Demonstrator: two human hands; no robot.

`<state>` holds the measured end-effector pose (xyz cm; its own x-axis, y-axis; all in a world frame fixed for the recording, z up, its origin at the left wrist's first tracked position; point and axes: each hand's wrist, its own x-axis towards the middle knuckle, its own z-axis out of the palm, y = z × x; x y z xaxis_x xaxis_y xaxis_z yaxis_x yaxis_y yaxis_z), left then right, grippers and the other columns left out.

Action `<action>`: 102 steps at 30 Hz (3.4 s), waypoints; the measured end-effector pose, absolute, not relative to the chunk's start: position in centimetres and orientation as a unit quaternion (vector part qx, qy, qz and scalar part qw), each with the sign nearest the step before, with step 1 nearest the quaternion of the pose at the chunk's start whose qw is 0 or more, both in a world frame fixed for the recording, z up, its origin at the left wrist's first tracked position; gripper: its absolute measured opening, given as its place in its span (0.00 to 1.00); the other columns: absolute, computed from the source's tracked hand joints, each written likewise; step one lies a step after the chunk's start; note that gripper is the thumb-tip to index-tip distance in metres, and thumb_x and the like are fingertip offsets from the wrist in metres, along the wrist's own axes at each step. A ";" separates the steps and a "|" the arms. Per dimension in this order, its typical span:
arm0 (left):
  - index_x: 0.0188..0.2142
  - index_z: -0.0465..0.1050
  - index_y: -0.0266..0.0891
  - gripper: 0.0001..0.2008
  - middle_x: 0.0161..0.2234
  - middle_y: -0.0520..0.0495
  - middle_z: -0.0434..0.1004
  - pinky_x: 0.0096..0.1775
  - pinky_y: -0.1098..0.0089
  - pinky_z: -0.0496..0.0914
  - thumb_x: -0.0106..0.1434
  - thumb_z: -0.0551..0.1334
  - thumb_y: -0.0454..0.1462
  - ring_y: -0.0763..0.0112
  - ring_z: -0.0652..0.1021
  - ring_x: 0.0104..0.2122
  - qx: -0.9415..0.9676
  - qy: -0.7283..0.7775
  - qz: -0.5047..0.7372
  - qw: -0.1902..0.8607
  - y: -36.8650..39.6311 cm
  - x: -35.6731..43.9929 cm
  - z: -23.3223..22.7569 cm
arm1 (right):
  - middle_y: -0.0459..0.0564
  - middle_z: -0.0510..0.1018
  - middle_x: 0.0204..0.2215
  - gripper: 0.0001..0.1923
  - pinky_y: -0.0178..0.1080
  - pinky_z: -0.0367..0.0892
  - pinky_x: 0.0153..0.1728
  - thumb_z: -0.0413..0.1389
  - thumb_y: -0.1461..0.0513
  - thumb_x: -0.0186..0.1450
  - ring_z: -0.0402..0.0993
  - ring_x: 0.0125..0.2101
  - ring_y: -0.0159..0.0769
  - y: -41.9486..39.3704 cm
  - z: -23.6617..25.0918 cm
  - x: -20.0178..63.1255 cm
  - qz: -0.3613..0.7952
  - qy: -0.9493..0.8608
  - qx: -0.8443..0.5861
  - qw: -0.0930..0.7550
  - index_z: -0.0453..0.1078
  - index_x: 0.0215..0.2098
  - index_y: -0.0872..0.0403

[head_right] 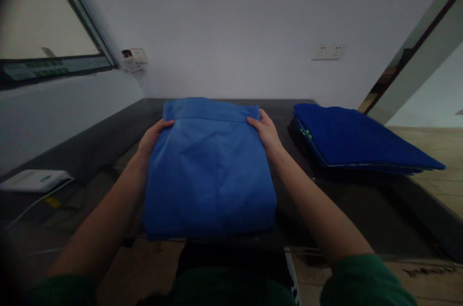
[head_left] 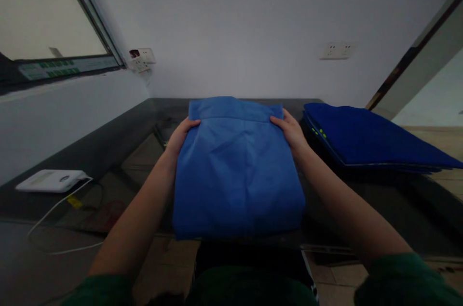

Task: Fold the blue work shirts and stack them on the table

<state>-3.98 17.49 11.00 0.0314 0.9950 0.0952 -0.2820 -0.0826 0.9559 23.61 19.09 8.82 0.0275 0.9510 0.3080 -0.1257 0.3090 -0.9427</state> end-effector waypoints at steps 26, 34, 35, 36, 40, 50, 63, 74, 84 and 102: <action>0.33 0.75 0.33 0.10 0.26 0.45 0.78 0.33 0.68 0.72 0.55 0.62 0.38 0.65 0.78 0.28 0.508 0.668 0.329 0.432 33.5 -9.2 -0.6 | 0.52 0.77 0.38 0.15 0.45 0.66 0.48 0.59 0.68 0.52 0.74 0.41 0.41 34.9 -1.6 23.3 0.247 -0.650 -0.600 0.397 0.70 0.40 0.56; 0.42 0.75 0.32 0.15 0.43 0.37 0.78 0.46 0.66 0.67 0.58 0.62 0.40 0.56 0.76 0.46 0.615 0.728 0.229 0.199 34.4 -9.0 -0.8 | 0.54 0.77 0.43 0.19 0.46 0.66 0.48 0.59 0.65 0.56 0.73 0.45 0.42 33.7 -1.8 23.8 0.233 -0.628 -0.637 0.382 0.69 0.46 0.56; 0.46 0.73 0.31 0.17 0.45 0.36 0.77 0.48 0.66 0.67 0.60 0.60 0.40 0.56 0.76 0.47 0.620 0.731 0.222 0.179 34.4 -9.0 -0.8 | 0.55 0.77 0.43 0.19 0.47 0.65 0.48 0.58 0.65 0.57 0.73 0.45 0.43 33.6 -1.6 23.8 0.229 -0.624 -0.641 0.385 0.69 0.47 0.55; 0.48 0.71 0.31 0.18 0.46 0.36 0.76 0.48 0.66 0.67 0.62 0.59 0.40 0.57 0.76 0.47 0.624 0.733 0.217 0.163 34.2 -8.9 -0.7 | 0.55 0.77 0.43 0.19 0.47 0.65 0.48 0.58 0.64 0.58 0.72 0.46 0.43 33.5 -1.4 23.9 0.220 -0.621 -0.646 0.386 0.69 0.48 0.55; 0.52 0.67 0.35 0.19 0.44 0.37 0.77 0.45 0.63 0.69 0.64 0.56 0.40 0.58 0.77 0.45 0.642 0.735 0.192 0.106 32.9 -8.3 -0.4 | 0.55 0.77 0.43 0.22 0.47 0.65 0.48 0.59 0.65 0.57 0.73 0.45 0.44 33.0 -1.4 23.9 0.166 -0.634 -0.663 0.361 0.67 0.50 0.53; 0.58 0.61 0.37 0.22 0.54 0.34 0.67 0.53 0.53 0.63 0.67 0.50 0.40 0.51 0.69 0.54 0.721 0.670 0.140 -0.106 29.2 -4.8 1.7 | 0.61 0.67 0.55 0.22 0.50 0.67 0.45 0.47 0.61 0.67 0.65 0.52 0.51 29.7 0.6 21.8 -0.037 -0.713 -0.657 0.244 0.61 0.59 0.54; 0.66 0.47 0.50 0.27 0.66 0.45 0.50 0.62 0.51 0.49 0.70 0.41 0.49 0.58 0.54 0.65 0.743 0.666 0.070 0.016 28.9 -4.2 -3.2 | 0.52 0.50 0.67 0.31 0.58 0.42 0.61 0.35 0.44 0.70 0.42 0.66 0.48 29.8 -2.9 21.1 0.049 -0.774 -0.625 0.087 0.47 0.67 0.42; 0.66 0.49 0.46 0.26 0.67 0.44 0.45 0.61 0.41 0.36 0.70 0.43 0.44 0.53 0.47 0.66 0.786 0.612 0.082 -0.021 25.6 -2.2 -0.9 | 0.52 0.47 0.67 0.27 0.63 0.37 0.61 0.40 0.51 0.71 0.35 0.67 0.48 26.8 -0.8 19.6 0.004 -0.821 -0.550 0.152 0.51 0.66 0.47; 0.65 0.50 0.53 0.26 0.67 0.52 0.46 0.63 0.51 0.44 0.70 0.44 0.49 0.61 0.49 0.66 0.838 0.541 0.058 0.039 21.6 -1.6 -2.3 | 0.49 0.49 0.67 0.28 0.60 0.42 0.62 0.39 0.49 0.71 0.42 0.66 0.46 22.5 -2.2 20.5 0.057 -0.857 -0.505 0.079 0.49 0.67 0.45; 0.66 0.49 0.41 0.28 0.67 0.46 0.48 0.64 0.56 0.44 0.70 0.44 0.47 0.64 0.50 0.66 0.873 0.481 0.052 0.068 11.0 0.3 -0.8 | 0.56 0.54 0.65 0.29 0.50 0.48 0.63 0.41 0.57 0.70 0.47 0.65 0.44 12.3 -1.4 19.0 0.087 -0.874 -0.468 0.098 0.49 0.67 0.57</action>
